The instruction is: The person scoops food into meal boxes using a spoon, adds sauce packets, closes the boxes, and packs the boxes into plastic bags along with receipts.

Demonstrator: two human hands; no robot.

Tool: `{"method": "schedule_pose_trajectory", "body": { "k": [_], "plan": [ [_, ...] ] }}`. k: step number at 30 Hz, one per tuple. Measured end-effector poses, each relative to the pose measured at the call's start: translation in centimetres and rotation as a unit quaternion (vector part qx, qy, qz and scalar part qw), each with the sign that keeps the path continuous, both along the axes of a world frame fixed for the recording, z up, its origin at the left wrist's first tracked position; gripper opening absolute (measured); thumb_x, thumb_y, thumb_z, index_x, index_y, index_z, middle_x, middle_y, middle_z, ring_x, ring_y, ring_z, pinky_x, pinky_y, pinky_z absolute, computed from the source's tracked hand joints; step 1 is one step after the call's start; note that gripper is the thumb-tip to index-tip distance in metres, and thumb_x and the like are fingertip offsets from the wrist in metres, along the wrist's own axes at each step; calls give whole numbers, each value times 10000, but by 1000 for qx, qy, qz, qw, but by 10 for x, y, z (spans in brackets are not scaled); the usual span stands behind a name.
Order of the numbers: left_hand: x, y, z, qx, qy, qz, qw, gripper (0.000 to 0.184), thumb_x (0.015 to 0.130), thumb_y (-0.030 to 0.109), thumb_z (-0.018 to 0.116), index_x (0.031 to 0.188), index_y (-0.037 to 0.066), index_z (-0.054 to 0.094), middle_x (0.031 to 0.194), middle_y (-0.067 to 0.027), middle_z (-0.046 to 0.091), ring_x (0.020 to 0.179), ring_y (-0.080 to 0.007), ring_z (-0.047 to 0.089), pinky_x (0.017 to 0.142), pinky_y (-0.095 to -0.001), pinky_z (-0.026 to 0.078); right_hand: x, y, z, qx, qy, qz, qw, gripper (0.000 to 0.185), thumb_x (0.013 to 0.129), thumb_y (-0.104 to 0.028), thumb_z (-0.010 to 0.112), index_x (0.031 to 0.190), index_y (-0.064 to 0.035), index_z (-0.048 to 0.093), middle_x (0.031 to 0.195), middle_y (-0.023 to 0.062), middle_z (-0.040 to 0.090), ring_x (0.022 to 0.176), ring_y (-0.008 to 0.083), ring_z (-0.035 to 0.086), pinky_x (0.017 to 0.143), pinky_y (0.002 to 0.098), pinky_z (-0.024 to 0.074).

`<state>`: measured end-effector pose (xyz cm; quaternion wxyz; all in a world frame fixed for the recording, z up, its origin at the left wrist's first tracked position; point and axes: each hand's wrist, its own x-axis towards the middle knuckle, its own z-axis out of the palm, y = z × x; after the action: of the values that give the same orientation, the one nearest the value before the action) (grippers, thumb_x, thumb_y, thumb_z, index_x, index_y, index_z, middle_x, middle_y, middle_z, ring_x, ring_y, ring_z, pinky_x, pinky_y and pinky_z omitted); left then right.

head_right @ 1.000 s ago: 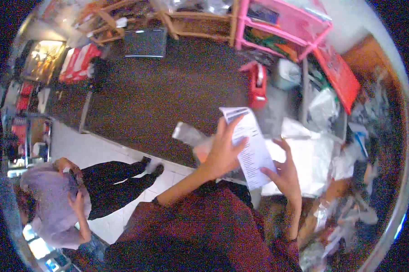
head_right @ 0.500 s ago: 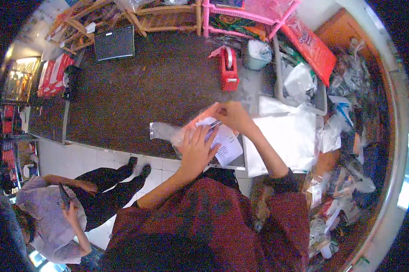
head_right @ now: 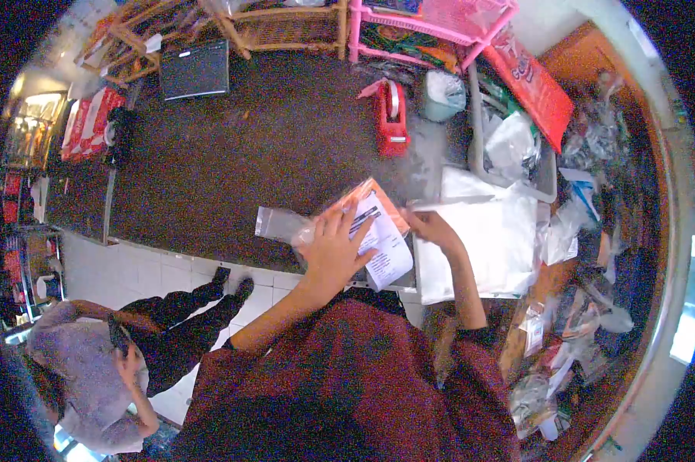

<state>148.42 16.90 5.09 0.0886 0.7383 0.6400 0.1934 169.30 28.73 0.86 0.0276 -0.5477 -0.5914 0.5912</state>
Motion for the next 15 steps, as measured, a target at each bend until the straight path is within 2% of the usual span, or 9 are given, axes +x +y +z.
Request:
{"method": "schedule_pose_trajectory", "body": {
  "k": [2,4,7,9,10,11,12,13,15],
  "plan": [
    [-8,13,13,-22,-18,-18,999,508,786,431,535,1203,146,489,1312,-165,369,1137,-341,403,917,-497,326,15,-8,-32,-83,57,9,995,466,806,-510,551,710,-55,588,548,-37,439,478,54,363,418,219,270],
    [-27,45,33,-209,-90,-33,973,446,821,420,500,1141,110,515,1233,-179,445,1015,-347,495,837,-464,394,16,8,-42,-94,71,2,993,370,816,-415,589,715,-59,587,577,-18,486,511,72,419,458,225,337],
    [-50,108,-9,-152,-27,-92,984,383,891,341,417,1106,40,514,1125,-196,525,833,-372,570,712,-429,464,2,62,-53,290,48,-80,952,221,792,-279,643,788,-59,625,682,14,601,608,107,536,553,255,432],
    [-49,155,-41,-235,-286,-77,926,370,882,288,431,1080,-12,517,1090,-186,551,897,-345,571,782,-387,465,-38,102,-24,410,81,-152,896,208,778,-240,653,845,-44,640,762,60,646,679,134,587,609,271,459],
    [-43,172,-58,-236,-284,-80,926,370,882,288,431,1080,-12,517,1090,-186,551,897,-345,571,782,-387,465,-55,118,-18,427,101,-177,881,227,777,-238,650,875,-33,645,804,88,658,713,144,602,632,274,464],
    [-35,187,-76,-371,-523,-22,767,355,863,263,461,1048,-33,524,1096,-178,551,936,-324,565,823,-372,455,-69,130,-22,309,110,-170,929,245,774,-246,650,884,-27,646,813,98,659,723,151,603,661,277,465],
    [-29,197,-91,-469,-706,39,529,342,843,239,490,1017,-54,530,1103,-170,552,975,-303,559,864,-358,445,-74,141,-29,185,118,-162,962,262,771,-254,649,892,-21,648,822,107,660,733,159,604,690,281,466],
    [-27,203,-105,-474,-702,36,530,342,843,239,490,1017,-54,530,1103,-170,552,975,-303,559,864,-358,445,-72,151,-42,186,117,-168,961,262,771,-254,649,892,-21,648,822,107,660,733,159,604,690,281,466],
    [-22,212,-122,-458,-828,22,323,343,799,139,545,1073,-60,491,1118,-131,549,1007,-252,546,870,-373,457,-64,162,-92,190,70,-187,961,312,780,-300,642,948,-38,650,855,115,661,765,169,610,741,275,458]
  ]
}}
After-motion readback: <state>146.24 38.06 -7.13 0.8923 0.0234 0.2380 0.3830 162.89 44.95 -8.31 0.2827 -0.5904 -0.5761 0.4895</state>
